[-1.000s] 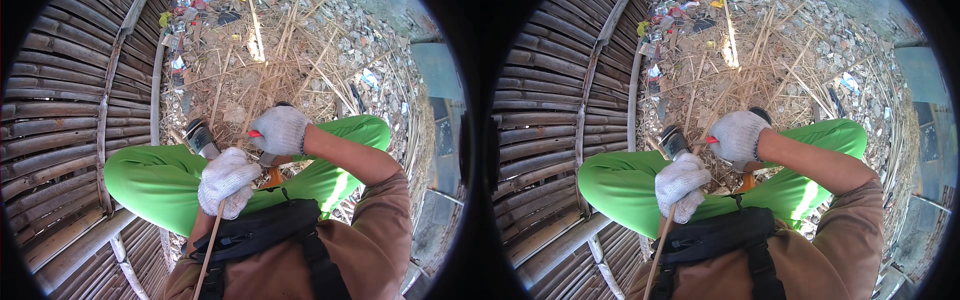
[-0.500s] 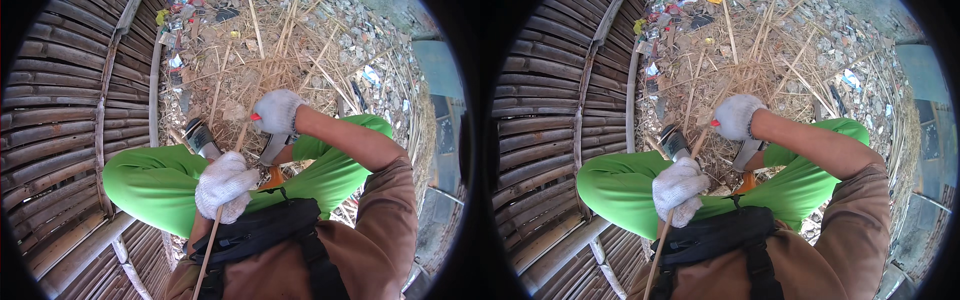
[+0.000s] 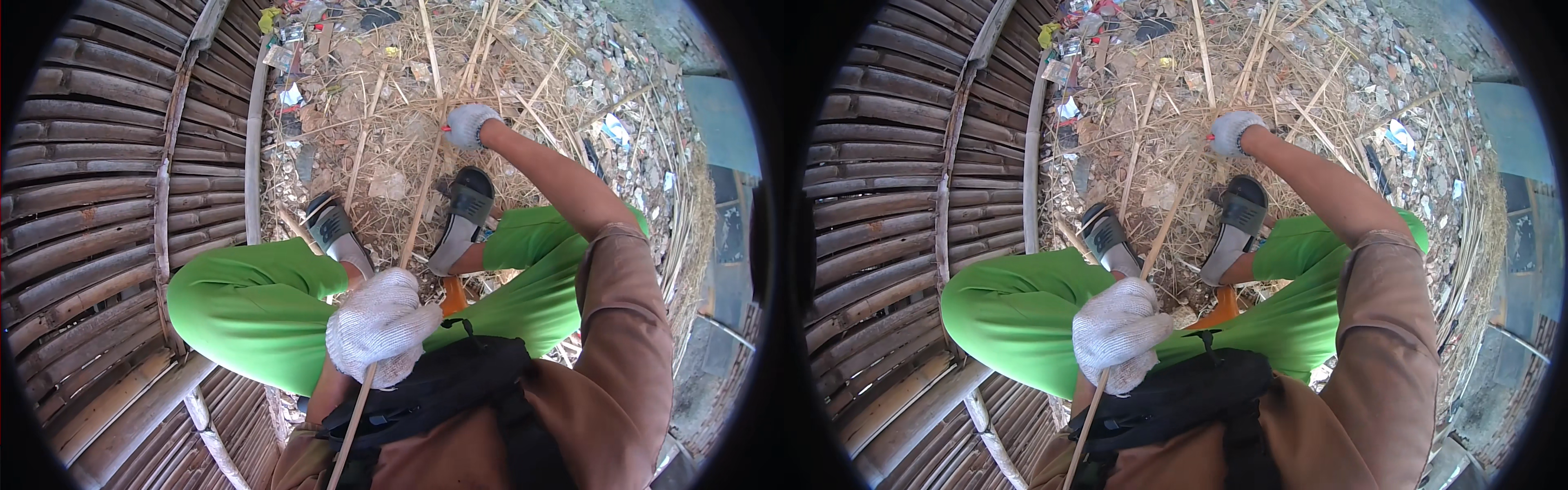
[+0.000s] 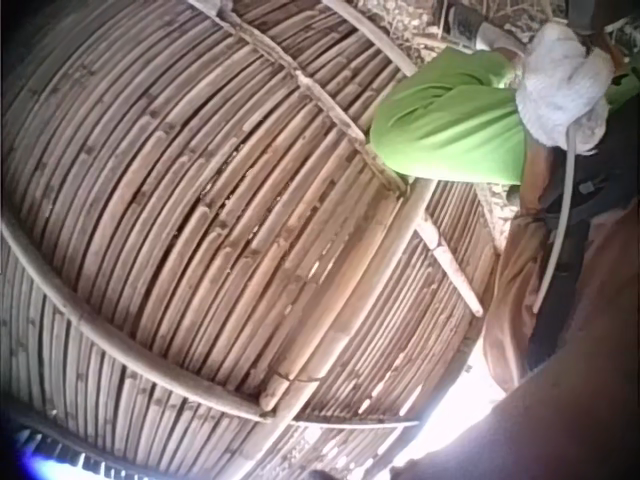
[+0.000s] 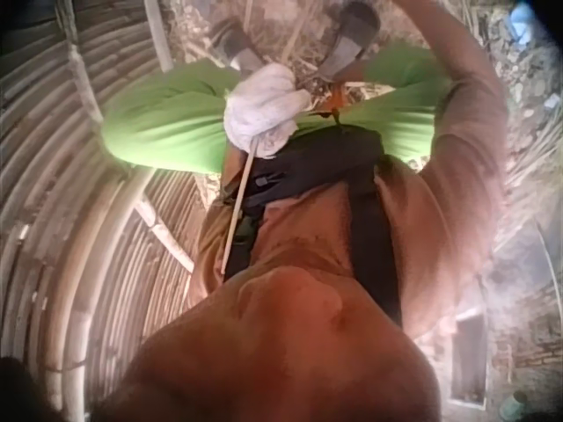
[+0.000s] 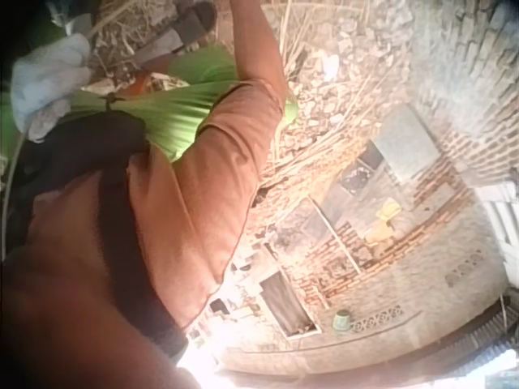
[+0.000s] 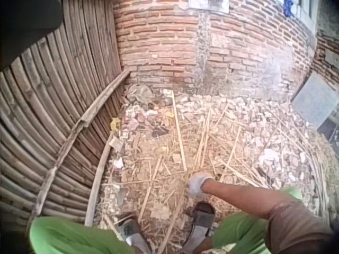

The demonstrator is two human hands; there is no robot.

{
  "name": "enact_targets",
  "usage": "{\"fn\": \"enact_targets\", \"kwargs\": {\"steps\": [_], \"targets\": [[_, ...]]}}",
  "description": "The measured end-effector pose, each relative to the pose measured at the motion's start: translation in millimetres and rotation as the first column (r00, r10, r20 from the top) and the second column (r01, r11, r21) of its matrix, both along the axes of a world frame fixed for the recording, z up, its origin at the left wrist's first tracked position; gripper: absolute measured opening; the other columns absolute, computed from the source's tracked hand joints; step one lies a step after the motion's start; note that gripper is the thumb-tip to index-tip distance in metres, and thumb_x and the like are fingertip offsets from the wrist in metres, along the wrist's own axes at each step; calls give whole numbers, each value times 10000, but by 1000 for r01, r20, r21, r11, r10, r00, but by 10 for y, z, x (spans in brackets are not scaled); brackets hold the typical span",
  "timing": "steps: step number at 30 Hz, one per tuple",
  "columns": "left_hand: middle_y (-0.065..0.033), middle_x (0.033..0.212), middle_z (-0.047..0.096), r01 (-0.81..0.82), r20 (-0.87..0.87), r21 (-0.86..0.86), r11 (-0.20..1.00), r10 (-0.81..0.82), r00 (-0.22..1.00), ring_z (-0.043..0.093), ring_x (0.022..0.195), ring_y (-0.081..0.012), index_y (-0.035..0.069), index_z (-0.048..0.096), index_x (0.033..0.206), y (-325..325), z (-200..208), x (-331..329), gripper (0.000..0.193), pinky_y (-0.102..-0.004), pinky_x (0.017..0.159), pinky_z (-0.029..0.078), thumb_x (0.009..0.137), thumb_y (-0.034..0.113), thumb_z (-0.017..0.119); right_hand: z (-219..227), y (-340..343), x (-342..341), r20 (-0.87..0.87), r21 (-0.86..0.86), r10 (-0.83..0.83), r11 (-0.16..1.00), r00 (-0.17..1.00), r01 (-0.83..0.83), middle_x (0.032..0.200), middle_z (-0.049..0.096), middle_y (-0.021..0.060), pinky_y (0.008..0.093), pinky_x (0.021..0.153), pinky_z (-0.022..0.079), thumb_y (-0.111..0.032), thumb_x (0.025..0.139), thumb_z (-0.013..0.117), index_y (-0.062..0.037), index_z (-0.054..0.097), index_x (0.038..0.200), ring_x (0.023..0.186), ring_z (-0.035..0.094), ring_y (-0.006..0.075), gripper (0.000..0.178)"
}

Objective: The person scrapes a thin strip of bamboo using a small red-handled scraping tool held in the right hand while holding the strip steady with the gloved left hand.

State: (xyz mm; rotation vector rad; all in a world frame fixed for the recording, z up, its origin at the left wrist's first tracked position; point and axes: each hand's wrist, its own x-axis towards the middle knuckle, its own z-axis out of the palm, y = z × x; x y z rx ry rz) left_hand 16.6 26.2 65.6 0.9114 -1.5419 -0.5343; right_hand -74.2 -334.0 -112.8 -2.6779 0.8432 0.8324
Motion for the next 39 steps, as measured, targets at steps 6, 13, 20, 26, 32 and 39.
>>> {"fn": "enact_targets", "kwargs": {"steps": [6, 13, 20, 26, 32, 39], "targets": [[-168, 699, 599, -3, -47, -16, 1000, 2, 999, 571, 610, -347, -110, 733, 998, -16, -32, 33, 416, -455, 621, 503, 597, 1, 711, -276, -213, 28, 10, -68, -132, 989, 991, 132, 1181, 784, 210, 482, 958, 598, -393, 975, 574, -37, 802, 1147, 1104, 761, 384, 457], [-173, 710, 607, 26, -5, 10, 1000, -26, 1000, 585, 626, -361, -100, 732, 1023, 15, 9, 45, 441, -480, 642, 514, 595, 4, 722, 1046, 916, -53, 9, 134, 40, 990, 999, -41, 1081, 785, 208, 497, 930, 601, -397, 986, 555, -58, 806, 1072, 1023, 762, 396, 430], [-184, 737, 628, 90, 142, 57, 994, -98, 985, 615, 661, -393, -86, 732, 1076, 85, -43, 65, 448, -489, 669, 534, 652, 55, 764, 1770, 1591, -384, 153, 184, 79, 977, 985, -107, 926, 768, 211, 519, 865, 604, -377, 940, 588, -76, 784, 922, 910, 757, 406, 359], [-173, 750, 647, 87, 42, -12, 996, -86, 995, 612, 654, -388, -83, 729, 1098, 28, 3, -54, 471, -491, 656, 527, 650, 55, 781, 1404, 1296, -364, 95, 119, 78, 989, 992, -89, 990, 780, 232, 516, 896, 610, -389, 930, 600, -53, 807, 984, 967, 767, 404, 399], [-173, 745, 631, 70, 58, 9, 997, -71, 996, 601, 639, -366, -84, 733, 1086, -13, 68, -23, 474, -480, 632, 514, 622, 10, 749, 896, 801, -322, 50, 59, 71, 995, 996, -74, 1037, 782, 243, 507, 917, 606, -387, 928, 591, -29, 809, 1017, 1004, 762, 420, 428], [-181, 725, 611, 22, 49, 19, 1000, -23, 999, 574, 610, -347, -96, 734, 1029, -16, 37, 0, 424, -467, 621, 509, 615, -5, 732, 98, 94, -112, -36, 45, -41, 998, 999, 43, 1118, 775, 252, 490, 934, 601, -390, 951, 587, -17, 805, 1089, 1057, 760, 412, 454]]}}
